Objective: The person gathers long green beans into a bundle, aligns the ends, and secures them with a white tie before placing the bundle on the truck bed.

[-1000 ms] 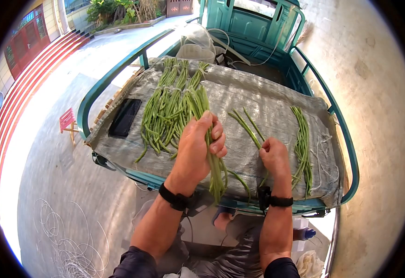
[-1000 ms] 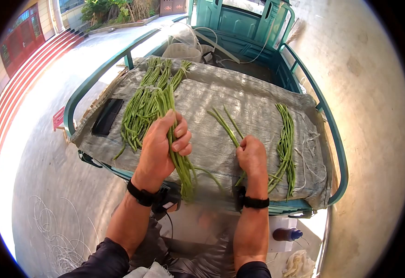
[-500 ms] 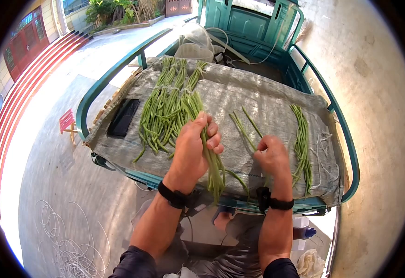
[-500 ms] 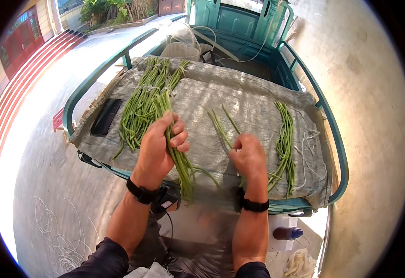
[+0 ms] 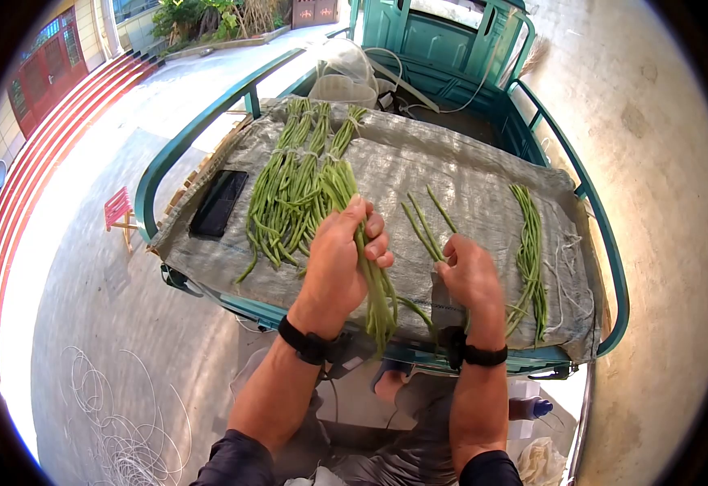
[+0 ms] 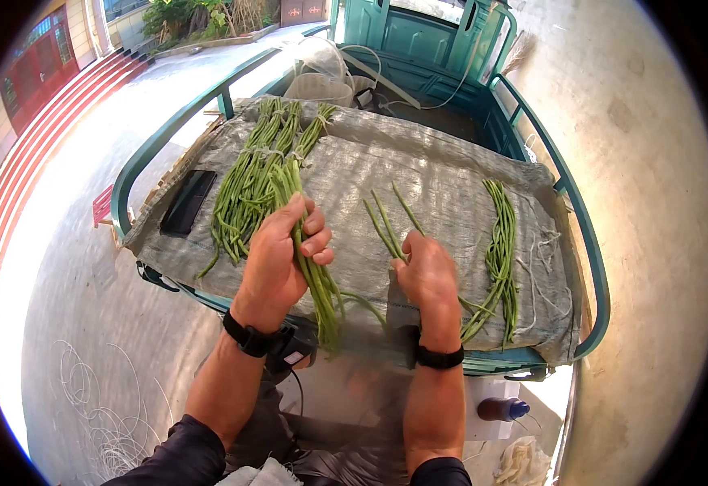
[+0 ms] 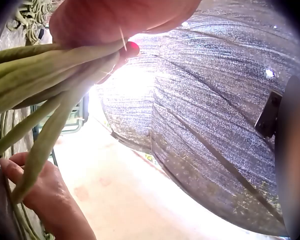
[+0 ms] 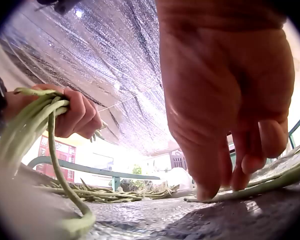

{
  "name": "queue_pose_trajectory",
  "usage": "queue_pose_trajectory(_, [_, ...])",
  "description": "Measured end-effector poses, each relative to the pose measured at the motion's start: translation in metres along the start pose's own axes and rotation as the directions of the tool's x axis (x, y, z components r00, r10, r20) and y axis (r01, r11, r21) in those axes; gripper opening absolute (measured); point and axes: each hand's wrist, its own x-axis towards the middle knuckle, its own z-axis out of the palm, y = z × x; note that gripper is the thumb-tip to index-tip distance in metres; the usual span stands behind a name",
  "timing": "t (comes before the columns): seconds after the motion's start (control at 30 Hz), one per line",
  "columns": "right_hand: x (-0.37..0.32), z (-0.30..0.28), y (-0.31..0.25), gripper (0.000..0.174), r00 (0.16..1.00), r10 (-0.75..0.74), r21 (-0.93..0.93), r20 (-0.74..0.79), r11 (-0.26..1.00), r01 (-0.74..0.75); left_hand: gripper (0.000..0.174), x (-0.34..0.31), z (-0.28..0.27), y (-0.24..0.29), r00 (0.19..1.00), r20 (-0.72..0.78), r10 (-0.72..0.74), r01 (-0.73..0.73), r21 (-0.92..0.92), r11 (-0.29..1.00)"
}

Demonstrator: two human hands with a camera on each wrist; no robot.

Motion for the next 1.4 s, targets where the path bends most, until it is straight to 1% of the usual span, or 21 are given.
queue_pose_trajectory(0.03, [0.001,0.004,-0.003,0.022,0.999,0.012,0.016,-0.037,1.0,-0.011,0.018,0.0,-0.001,0.0,1.0,0.005,-0.003,0.003,-0.001,1.0])
queue_pose_trajectory(0.13, [0.006,0.009,-0.009,0.021,0.996,-0.048,0.038,-0.075,0.998,0.051,0.018,0.001,-0.001,-0.001,1.0,0.001,-0.011,0.011,0.0,1.0])
queue_pose_trajectory(0.23, [0.011,0.018,-0.007,0.018,0.99,-0.107,-0.003,-0.097,0.994,0.107,0.018,0.002,-0.003,-0.002,1.0,0.013,-0.02,0.02,-0.011,1.0])
queue_pose_trajectory(0.33, [0.018,0.029,-0.001,0.018,0.987,-0.119,0.001,-0.11,0.993,0.12,0.019,0.001,-0.002,-0.004,1.0,0.001,-0.029,0.029,0.005,1.0])
queue_pose_trajectory(0.43, [0.021,0.035,0.004,0.016,0.972,-0.179,-0.039,-0.156,0.984,0.174,0.021,-0.001,0.003,-0.004,0.999,-0.008,-0.049,0.049,0.029,0.998])
queue_pose_trajectory(0.47, [0.02,0.035,0.005,0.016,0.98,-0.144,0.01,-0.141,0.989,0.147,0.022,-0.001,0.004,-0.005,0.999,0.007,-0.048,0.048,0.043,0.998])
queue_pose_trajectory(0.53, [0.014,0.021,-0.01,0.016,0.991,-0.081,0.107,-0.105,0.99,0.092,0.023,-0.002,0.006,-0.006,0.998,0.038,-0.043,0.04,0.073,0.997])
queue_pose_trajectory(0.63, [0.013,0.005,-0.014,0.012,0.984,-0.115,0.265,-0.133,0.953,0.148,0.025,-0.002,0.007,-0.006,0.995,0.1,-0.024,0.01,0.136,0.991])
queue_pose_trajectory(0.67, [0.012,0.0,-0.016,0.011,0.988,-0.087,0.379,-0.131,0.916,0.131,0.027,-0.003,0.007,-0.005,0.994,0.109,-0.027,0.01,0.15,0.989])
queue_pose_trajectory(0.73, [0.005,-0.018,-0.026,0.008,0.993,-0.025,0.588,-0.114,0.804,0.088,0.027,-0.002,0.006,-0.006,0.993,0.116,-0.028,0.008,0.17,0.985])
queue_pose_trajectory(0.77, [-0.002,-0.029,-0.033,0.007,0.994,-0.022,0.7,-0.104,0.709,0.089,0.027,-0.002,0.006,-0.006,0.993,0.118,-0.031,0.009,0.181,0.984])
queue_pose_trajectory(0.83, [-0.02,-0.053,-0.054,0.006,0.997,-0.018,0.876,-0.081,0.475,0.08,0.027,-0.004,0.007,-0.007,0.995,0.096,-0.013,-0.01,0.235,0.972])
queue_pose_trajectory(0.93, [-0.039,-0.067,-0.078,0.008,0.985,-0.003,0.922,-0.175,0.349,0.165,0.028,-0.004,0.008,-0.009,0.997,0.072,0.001,-0.021,0.284,0.959])
queue_pose_trajectory(1.03, [-0.048,-0.065,-0.089,0.011,0.974,-0.071,0.905,-0.214,0.361,0.225,0.03,-0.003,0.008,-0.012,0.997,0.073,0.02,-0.042,0.318,0.947])
queue_pose_trajectory(1.13, [-0.047,-0.054,-0.089,0.012,0.98,-0.144,0.792,-0.14,0.578,0.198,0.034,-0.002,0.005,-0.013,0.995,0.084,0.051,-0.077,0.345,0.935])
queue_pose_trajectory(1.23, [-0.046,-0.05,-0.088,0.012,0.979,-0.176,0.801,-0.104,0.569,0.187,0.041,-0.004,0.012,-0.014,0.992,0.084,0.091,-0.114,0.328,0.938])
queue_pose_trajectory(1.27, [-0.046,-0.051,-0.086,0.012,0.981,-0.177,0.789,-0.08,0.59,0.171,0.044,-0.005,0.014,-0.015,0.991,0.083,0.106,-0.127,0.316,0.94])
queue_pose_trajectory(1.33, [-0.046,-0.053,-0.083,0.012,0.984,-0.178,0.761,-0.031,0.633,0.139,0.048,-0.004,0.013,-0.013,0.992,0.105,0.072,-0.103,0.327,0.939])
queue_pose_trajectory(1.4, [-0.044,-0.049,-0.082,0.012,0.982,-0.184,0.775,-0.028,0.617,0.138,0.051,-0.003,0.012,-0.014,0.992,0.114,0.05,-0.087,0.346,0.934])
